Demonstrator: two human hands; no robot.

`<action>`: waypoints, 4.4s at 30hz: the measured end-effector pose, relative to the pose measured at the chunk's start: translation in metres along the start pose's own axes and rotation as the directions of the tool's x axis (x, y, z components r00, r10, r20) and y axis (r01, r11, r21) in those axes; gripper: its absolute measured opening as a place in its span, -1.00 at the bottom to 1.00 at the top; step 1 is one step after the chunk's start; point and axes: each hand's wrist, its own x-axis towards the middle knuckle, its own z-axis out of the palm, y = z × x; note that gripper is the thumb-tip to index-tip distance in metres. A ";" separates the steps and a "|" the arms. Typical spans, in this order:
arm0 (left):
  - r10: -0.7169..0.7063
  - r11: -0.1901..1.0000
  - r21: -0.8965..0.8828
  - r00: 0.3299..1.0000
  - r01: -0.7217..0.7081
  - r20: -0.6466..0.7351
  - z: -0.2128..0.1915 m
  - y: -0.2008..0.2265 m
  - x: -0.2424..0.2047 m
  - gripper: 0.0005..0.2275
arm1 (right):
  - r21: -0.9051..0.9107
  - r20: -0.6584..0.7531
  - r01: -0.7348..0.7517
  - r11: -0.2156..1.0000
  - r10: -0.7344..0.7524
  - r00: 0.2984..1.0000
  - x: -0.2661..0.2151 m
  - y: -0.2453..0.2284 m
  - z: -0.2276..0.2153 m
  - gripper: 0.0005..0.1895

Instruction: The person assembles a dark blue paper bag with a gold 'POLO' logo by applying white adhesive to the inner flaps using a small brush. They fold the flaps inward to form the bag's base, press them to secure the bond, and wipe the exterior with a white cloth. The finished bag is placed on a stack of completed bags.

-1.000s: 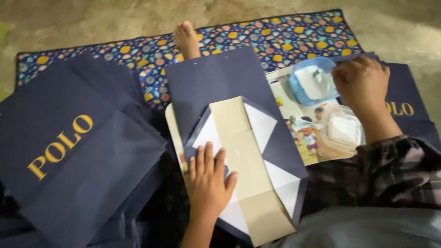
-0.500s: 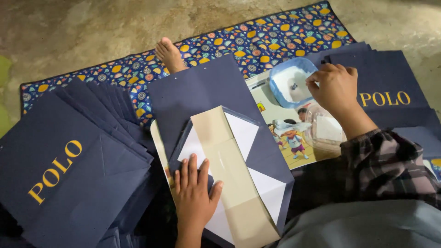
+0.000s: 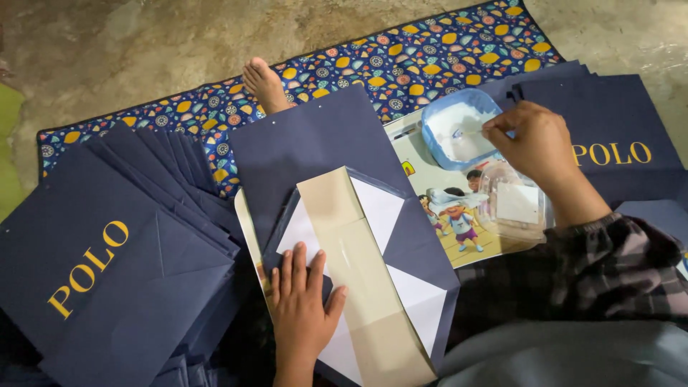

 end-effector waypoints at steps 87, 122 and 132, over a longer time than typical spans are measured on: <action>-0.050 0.983 -0.177 0.998 0.045 -0.023 -0.008 0.001 0.000 -0.40 | -0.097 -0.039 0.777 0.622 -0.782 0.622 0.055 -0.218 0.127 -0.92; -0.044 0.989 -0.146 0.998 0.036 -0.054 -0.002 0.001 -0.002 -0.40 | 0.501 0.624 -0.404 0.765 0.004 0.781 -0.030 -0.128 0.013 -0.79; -0.107 0.994 0.009 0.994 0.106 0.028 -0.011 0.011 0.013 -0.45 | 0.737 0.581 -0.574 0.356 0.099 0.808 -0.164 -0.018 0.019 -0.83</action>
